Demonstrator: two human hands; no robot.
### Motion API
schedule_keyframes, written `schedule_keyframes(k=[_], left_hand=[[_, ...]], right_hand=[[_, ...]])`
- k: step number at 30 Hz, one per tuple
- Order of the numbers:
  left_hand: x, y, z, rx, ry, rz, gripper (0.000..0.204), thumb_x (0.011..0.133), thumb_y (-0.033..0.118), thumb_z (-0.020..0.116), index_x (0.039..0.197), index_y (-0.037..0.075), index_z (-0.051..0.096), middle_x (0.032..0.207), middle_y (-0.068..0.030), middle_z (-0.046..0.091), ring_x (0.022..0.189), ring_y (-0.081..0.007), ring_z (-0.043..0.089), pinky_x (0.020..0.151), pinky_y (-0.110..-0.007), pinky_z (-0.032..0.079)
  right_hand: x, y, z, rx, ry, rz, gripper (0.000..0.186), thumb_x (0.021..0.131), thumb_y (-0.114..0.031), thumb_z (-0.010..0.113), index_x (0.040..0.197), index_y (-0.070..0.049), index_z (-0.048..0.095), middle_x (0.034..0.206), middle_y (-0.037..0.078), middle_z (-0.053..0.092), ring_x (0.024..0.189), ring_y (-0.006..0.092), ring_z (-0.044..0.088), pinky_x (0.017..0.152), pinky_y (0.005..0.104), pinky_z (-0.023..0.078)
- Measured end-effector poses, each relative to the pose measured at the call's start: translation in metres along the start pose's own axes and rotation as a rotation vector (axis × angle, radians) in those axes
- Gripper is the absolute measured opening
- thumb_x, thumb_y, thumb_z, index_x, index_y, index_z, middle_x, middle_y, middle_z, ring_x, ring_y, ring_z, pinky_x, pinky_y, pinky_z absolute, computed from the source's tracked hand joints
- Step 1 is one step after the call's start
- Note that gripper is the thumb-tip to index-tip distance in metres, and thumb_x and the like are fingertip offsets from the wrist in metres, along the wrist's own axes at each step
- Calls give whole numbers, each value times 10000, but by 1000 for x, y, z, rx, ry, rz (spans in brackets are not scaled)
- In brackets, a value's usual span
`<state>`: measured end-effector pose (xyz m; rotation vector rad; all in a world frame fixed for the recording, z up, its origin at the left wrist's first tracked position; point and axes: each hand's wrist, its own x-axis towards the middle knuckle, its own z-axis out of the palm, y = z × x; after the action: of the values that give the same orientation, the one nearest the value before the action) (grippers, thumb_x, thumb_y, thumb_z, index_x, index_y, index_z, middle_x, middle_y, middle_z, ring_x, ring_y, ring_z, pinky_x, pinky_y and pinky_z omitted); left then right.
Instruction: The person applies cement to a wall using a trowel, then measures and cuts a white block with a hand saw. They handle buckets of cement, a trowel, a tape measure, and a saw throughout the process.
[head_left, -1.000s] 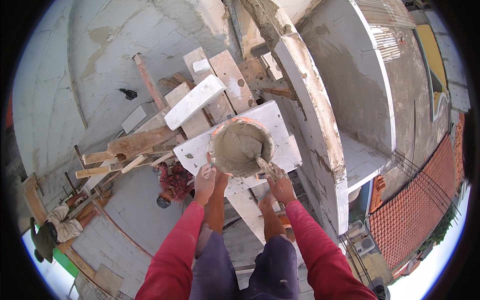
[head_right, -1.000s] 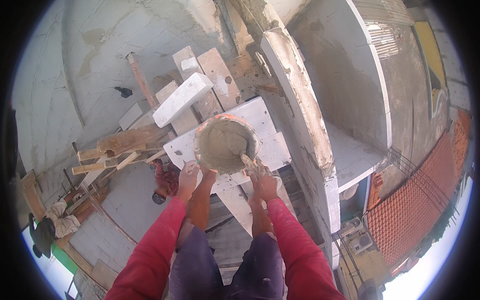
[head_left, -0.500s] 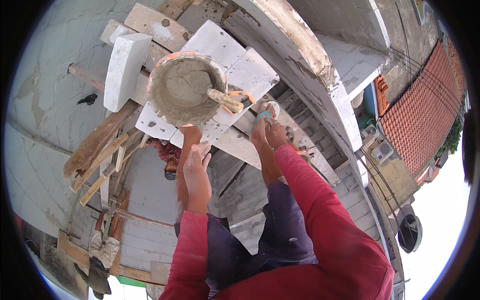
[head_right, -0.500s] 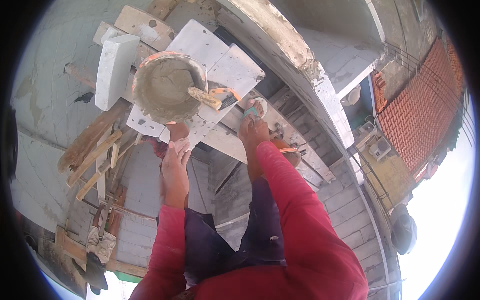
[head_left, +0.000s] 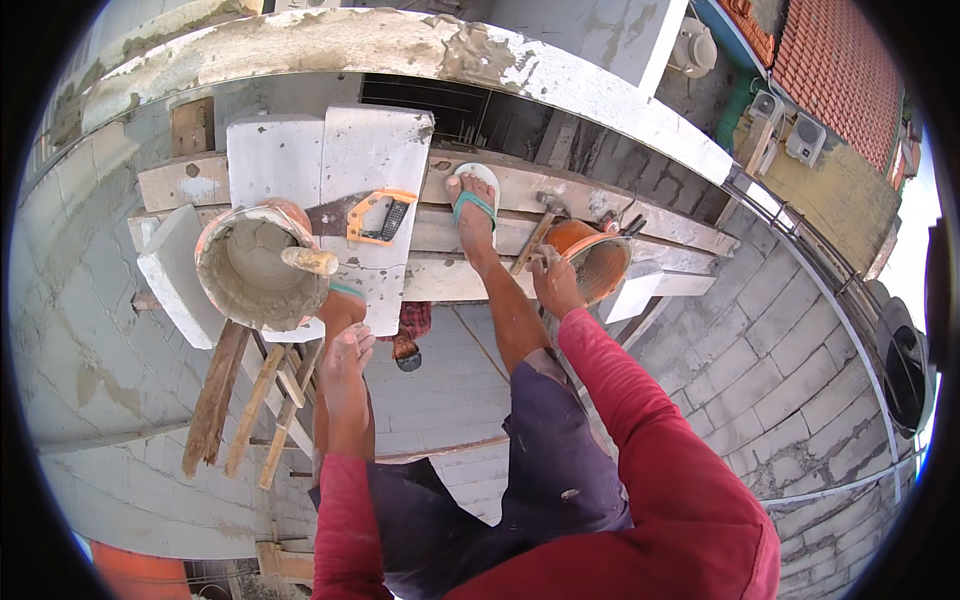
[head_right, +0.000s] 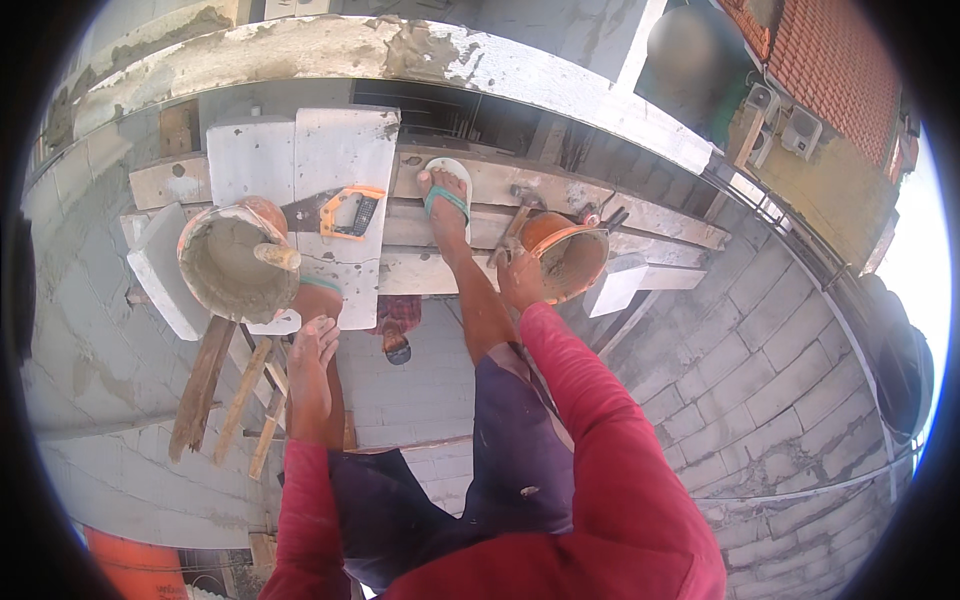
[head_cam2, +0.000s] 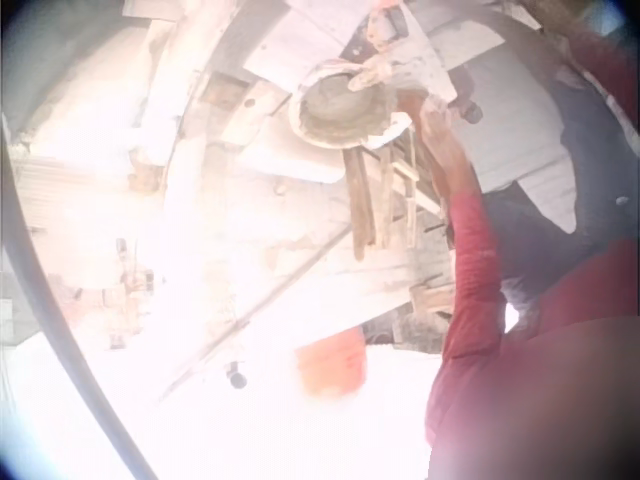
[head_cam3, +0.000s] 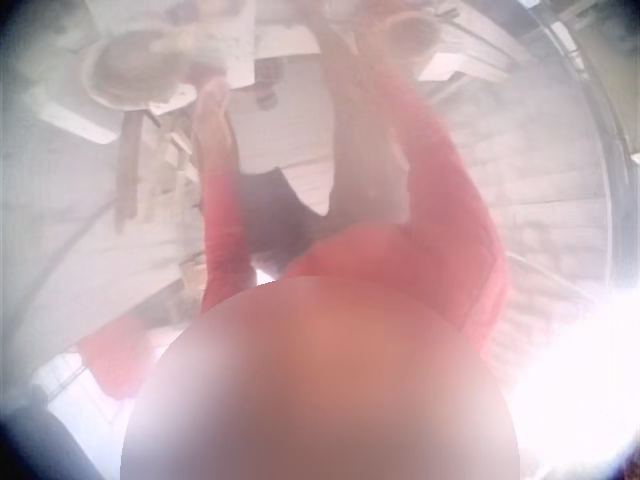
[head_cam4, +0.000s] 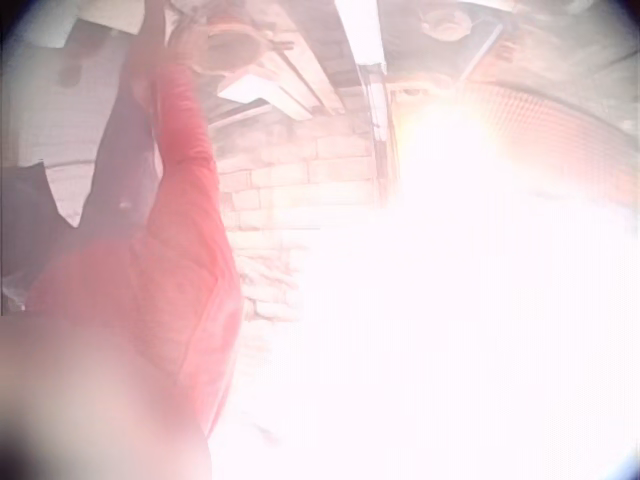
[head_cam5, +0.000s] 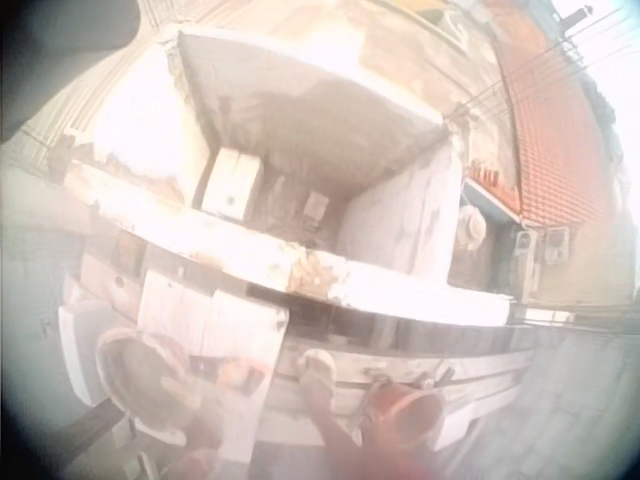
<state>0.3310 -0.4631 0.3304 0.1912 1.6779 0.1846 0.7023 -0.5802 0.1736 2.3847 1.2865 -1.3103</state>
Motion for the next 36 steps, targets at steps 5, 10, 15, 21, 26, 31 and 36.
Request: schedule_keyframes(k=[5, 10, 15, 21, 26, 31, 36], left_hand=[[14, 23, -3, 240, -38, 15, 398, 1097, 288, 501, 1338, -17, 586, 1321, -138, 632, 1211, -217, 612, 1074, -357, 461], [39, 56, 7, 526, -96, -5, 348, 1084, 259, 548, 1319, 13, 617, 1293, -98, 645, 1179, -169, 600, 1054, -327, 454], [62, 65, 40, 667, -114, 25, 352, 1077, 268, 558, 1316, 17, 618, 1258, -92, 656, 1150, -160, 596, 1039, -328, 456], [74, 82, 68, 832, -154, 69, 397, 1071, 327, 567, 1328, 28, 614, 1241, -132, 664, 1099, -188, 619, 1001, -335, 476], [66, 95, 69, 848, -146, 76, 423, 1070, 350, 560, 1338, 26, 606, 1251, -148, 663, 1159, -227, 628, 1018, -363, 478], [34, 118, 81, 740, -163, 77, 426, 1068, 349, 562, 1334, 19, 602, 1234, -154, 663, 1188, -240, 621, 1034, -370, 473], [-4, 114, 67, 690, -278, 227, 410, 1065, 341, 568, 1283, 0, 632, 1168, -173, 678, 1084, -253, 666, 968, -381, 510]], right_hand=[[134, 139, -47, -214, 457, 91, 282, 966, -186, 570, 1184, -13, 618, 1146, 265, 674, 1152, 468, 584, 962, 559, 464], [221, 345, -61, -489, -89, 481, 464, 895, -233, 633, 1255, 55, 574, 923, 231, 697, 964, 433, 679, 930, 530, 509], [273, 410, -42, -526, -113, 473, 462, 893, -230, 632, 1253, 55, 571, 907, 224, 693, 934, 431, 674, 925, 523, 509], [275, 449, -48, -515, -110, 464, 460, 891, -226, 632, 1250, 55, 567, 886, 216, 689, 899, 429, 669, 919, 515, 509], [257, 466, -74, -493, -81, 442, 459, 889, -223, 631, 1248, 55, 564, 870, 210, 685, 870, 427, 665, 914, 508, 509], [219, 448, -133, -467, -9, 346, 457, 887, -220, 631, 1245, 56, 561, 853, 203, 681, 841, 425, 661, 910, 501, 509], [89, 382, -191, -290, 96, 73, 456, 885, -217, 630, 1243, 56, 558, 836, 196, 678, 812, 423, 656, 905, 494, 509]])
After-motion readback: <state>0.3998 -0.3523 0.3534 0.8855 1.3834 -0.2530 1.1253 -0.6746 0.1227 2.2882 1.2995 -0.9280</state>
